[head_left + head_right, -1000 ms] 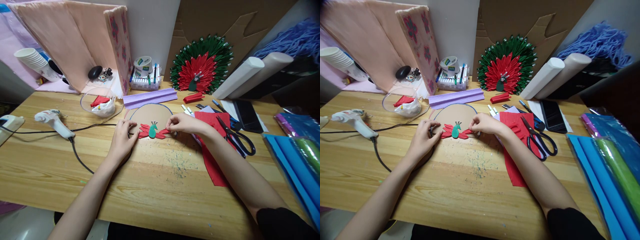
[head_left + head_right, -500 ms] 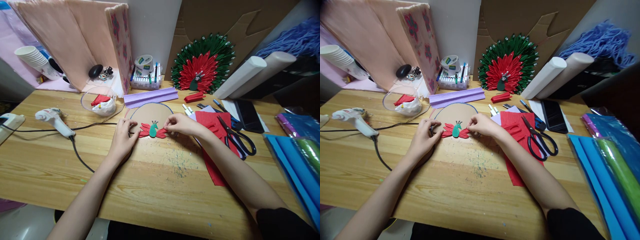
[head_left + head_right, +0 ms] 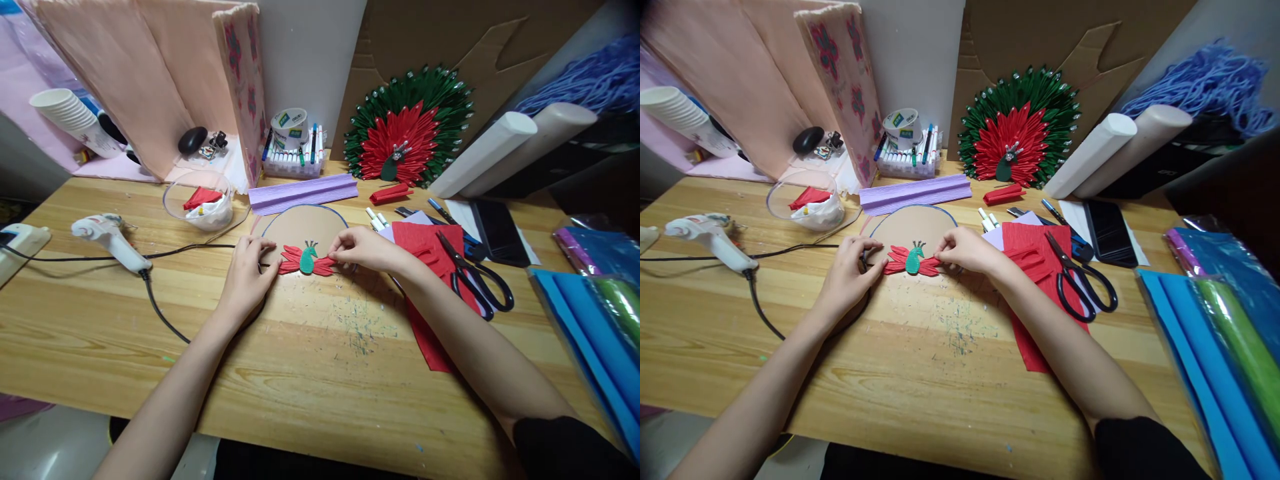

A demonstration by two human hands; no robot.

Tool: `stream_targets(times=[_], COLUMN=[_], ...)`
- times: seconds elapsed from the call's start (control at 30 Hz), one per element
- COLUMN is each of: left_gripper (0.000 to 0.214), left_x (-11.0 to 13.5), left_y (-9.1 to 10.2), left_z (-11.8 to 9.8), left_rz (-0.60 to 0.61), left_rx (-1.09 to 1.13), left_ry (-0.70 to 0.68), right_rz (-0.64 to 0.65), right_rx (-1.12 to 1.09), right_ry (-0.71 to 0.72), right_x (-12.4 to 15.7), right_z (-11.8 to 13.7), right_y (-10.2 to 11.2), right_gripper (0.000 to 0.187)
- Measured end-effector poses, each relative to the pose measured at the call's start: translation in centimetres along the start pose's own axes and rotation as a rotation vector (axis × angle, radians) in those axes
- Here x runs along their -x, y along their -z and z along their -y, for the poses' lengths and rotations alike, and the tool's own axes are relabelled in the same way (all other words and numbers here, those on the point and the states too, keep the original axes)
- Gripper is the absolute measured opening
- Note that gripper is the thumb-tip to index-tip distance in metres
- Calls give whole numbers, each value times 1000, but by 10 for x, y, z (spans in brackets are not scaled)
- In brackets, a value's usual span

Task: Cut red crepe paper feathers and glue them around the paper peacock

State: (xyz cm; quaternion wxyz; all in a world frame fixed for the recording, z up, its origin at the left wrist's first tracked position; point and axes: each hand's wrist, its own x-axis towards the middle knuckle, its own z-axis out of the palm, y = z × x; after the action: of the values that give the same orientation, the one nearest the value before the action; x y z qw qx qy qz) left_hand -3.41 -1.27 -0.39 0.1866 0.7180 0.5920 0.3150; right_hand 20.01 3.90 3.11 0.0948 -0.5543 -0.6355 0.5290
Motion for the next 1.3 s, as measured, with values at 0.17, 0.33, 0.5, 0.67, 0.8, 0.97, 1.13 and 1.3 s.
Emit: stream_targets(times=[0.17,0.33,0.5,0.67,0.8,0.97,1.13,1.3], left_gripper=[21,20,21,20,20,20,20,20], left_x=[0,0,0,0,0,0,0,0], left_y=[0,0,-1,-1,-1,-1,0,-1], left_z=[0,-1,1,1,1,0,-1,0], left_rz=[1,-2,1,-4,-7,-7,-4,-5], left_rx=[-8,-7,-6,-3,-2,0,-2,-5], left_ry=[5,2,4,-7,-8,-9,3,-7], right_rz=[26,8,-25,-57,-76,-83,-52,-6], right_rx=[-24,-10,26,70,82,77,79,83], right_ry=[19,26,47,56,69,76,61,43], right_x=[-2,-5,-6,-7,-8,-9,-6,-1], right_z=[-3,-7,-8,-8,-9,-11,-7,-3], right_y=[0,-3,-7,-10,-12,-15,-12,-1], right_gripper=[2,6,6,6,7,6,8,17])
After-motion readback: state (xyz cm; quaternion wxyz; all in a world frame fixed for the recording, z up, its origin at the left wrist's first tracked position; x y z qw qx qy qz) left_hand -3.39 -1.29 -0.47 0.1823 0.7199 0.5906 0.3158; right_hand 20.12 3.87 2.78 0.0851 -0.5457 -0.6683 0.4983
